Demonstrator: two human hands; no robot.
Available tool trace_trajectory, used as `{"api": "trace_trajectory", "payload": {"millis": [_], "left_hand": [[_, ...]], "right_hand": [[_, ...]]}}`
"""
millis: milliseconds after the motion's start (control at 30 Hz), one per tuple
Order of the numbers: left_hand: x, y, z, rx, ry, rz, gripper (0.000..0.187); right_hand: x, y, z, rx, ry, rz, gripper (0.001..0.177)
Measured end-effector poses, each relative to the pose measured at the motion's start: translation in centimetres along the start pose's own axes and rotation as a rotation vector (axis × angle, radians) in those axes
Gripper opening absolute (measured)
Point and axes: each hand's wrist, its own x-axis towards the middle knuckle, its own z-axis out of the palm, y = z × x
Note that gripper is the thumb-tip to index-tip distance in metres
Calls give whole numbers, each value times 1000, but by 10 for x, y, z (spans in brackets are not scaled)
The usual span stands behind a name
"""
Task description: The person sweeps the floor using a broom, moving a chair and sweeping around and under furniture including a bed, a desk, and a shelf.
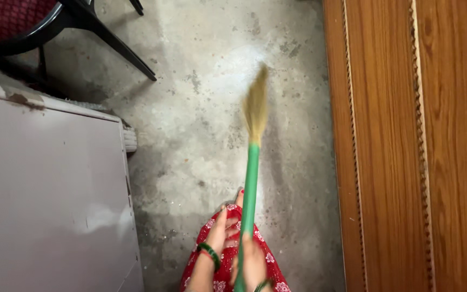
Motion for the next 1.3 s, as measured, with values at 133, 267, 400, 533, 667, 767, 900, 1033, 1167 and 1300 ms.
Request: {"api": "trace_trajectory", "payload": {"millis": [133, 267, 400, 533, 667, 767, 900, 1033, 1167, 1300], "left_hand": [[0, -13, -31, 22, -6, -126, 89], [25, -15, -63, -70, 5, -125, 92], [45, 29, -58, -84, -9, -147, 99], [40, 107, -11, -34, 10, -8, 89], [41, 152, 30, -69, -55, 103, 91], [47, 151, 46, -70, -88, 107, 93], [64, 132, 53, -5, -118, 19, 94], [80, 123, 46, -68, -97, -62, 91], [89, 149, 32, -131, -105, -68, 89], [90, 203, 16, -30, -137, -36, 91]], "right_hand": [[15, 67, 22, 193, 31, 243, 53], [49, 17, 48, 127, -270, 323, 69], [82, -121, 101, -29, -339, 296, 67], [95, -250, 105, 40, -363, 230, 59], [82, -273, 78, 2, -289, 96, 62], [66, -221, 44, 96, -157, -12, 61], [79, -145, 9, 241, -31, 312, 64], [101, -132, 21, 151, -62, 372, 66], [121, -225, 73, -27, -136, 176, 60], [112, -324, 107, -130, -215, 149, 57]]}}
